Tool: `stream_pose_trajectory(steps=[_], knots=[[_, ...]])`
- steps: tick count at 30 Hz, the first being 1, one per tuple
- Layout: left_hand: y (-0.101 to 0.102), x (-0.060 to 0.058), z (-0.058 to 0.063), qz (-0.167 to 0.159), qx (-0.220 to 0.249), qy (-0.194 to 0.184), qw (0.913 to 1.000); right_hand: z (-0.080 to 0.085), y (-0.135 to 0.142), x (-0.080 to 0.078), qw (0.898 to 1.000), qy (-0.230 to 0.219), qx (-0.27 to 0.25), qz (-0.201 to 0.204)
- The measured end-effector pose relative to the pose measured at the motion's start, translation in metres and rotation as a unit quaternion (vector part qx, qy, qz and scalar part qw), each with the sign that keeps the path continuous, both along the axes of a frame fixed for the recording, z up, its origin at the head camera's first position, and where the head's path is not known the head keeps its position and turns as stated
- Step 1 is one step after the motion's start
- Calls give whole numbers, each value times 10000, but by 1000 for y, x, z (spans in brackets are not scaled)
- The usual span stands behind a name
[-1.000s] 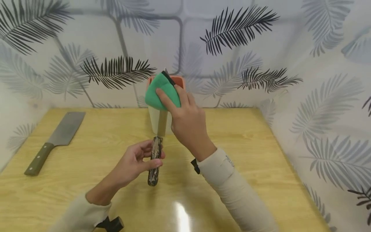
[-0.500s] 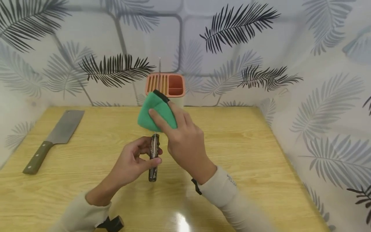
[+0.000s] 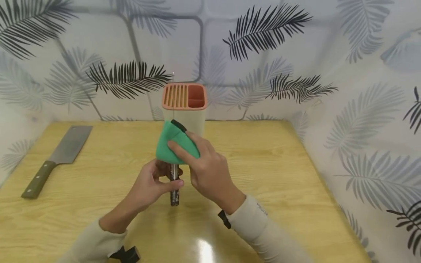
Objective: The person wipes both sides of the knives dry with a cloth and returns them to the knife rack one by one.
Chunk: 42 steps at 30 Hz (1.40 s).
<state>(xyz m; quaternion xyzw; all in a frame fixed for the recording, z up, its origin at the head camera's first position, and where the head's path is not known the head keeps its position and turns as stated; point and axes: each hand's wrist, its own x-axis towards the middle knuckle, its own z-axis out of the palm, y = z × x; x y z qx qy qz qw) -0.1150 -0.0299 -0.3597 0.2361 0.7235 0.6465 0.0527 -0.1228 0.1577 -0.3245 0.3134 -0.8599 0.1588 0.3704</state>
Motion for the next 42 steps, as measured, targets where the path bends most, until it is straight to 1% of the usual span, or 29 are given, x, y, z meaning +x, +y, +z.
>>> stream_pose_trajectory(steps=[2, 4, 8, 12, 14, 16, 18, 20, 22, 23, 24, 26, 28, 30, 31, 32, 33, 36, 38, 40, 41, 42], knots=[[-1, 0, 1, 20, -98, 3, 10000, -2, -1, 1, 9999, 105, 54, 52], [-1, 1, 3, -23, -167, -67, 9998, 2, -3, -2, 9996, 258, 54, -30], [-1, 4, 5, -78, -267, -243, 9993, 21, -4, -18, 9984, 433, -59, -364], [-2, 9, 4, -158, -347, -387, 9985, 43, -2, -39, 9971, 338, -223, -645], [-1, 11, 1, -232, -332, -424, 9983, 55, 1, -49, 9967, 213, -310, -719], [0, 13, -2, -309, -341, -483, 9978, 67, 5, -58, 9964, -20, -418, -735], [1, 16, -6, -382, -374, -559, 9970, 78, 10, -66, 9951, -428, -565, -687], [2, 19, -7, -408, -403, -656, 9962, 89, 15, -73, 9902, -1040, -785, -507], [2, 20, -7, -369, -438, -684, 9960, 97, 22, -79, 9792, -1752, -997, -232], [3, 20, -7, -343, -440, -680, 9961, 101, 25, -82, 9711, -2106, -1119, -74], [3, 21, -7, -315, -454, -666, 9962, 104, 29, -85, 9609, -2471, -1248, 90], [3, 21, -6, -274, -492, -639, 9964, 108, 35, -90, 9351, -3161, -1539, 448], [3, 21, -6, -277, -534, -596, 9964, 109, 40, -94, 9075, -3732, -1806, 673], [3, 22, -7, -287, -560, -562, 9964, 108, 46, -97, 8806, -4202, -2053, 766], [3, 22, -8, -290, -569, -528, 9966, 107, 48, -99, 8693, -4376, -2164, 774], [3, 23, -8, -290, -584, -490, 9967, 105, 50, -100, 8619, -4487, -2236, 757], [3, 23, -8, -302, -608, -406, 9969, 103, 51, -101, 8563, -4555, -2321, 730], [5, 25, -5, -327, -739, -193, 9965, 97, 52, -102, 8484, -4509, -2662, 779], [6, 26, -1, -363, -814, -103, 9960, 93, 49, -98, 8510, -4276, -2937, 820], [8, 26, 3, -393, -816, -34, 9959, 90, 43, -91, 8554, -3921, -3275, 859], [8, 26, 6, -394, -779, -39, 9962, 89, 39, -87, 8587, -3711, -3434, 839], [9, 25, 8, -401, -730, -47, 9965, 87, 35, -84, 8651, -3445, -3553, 817]])
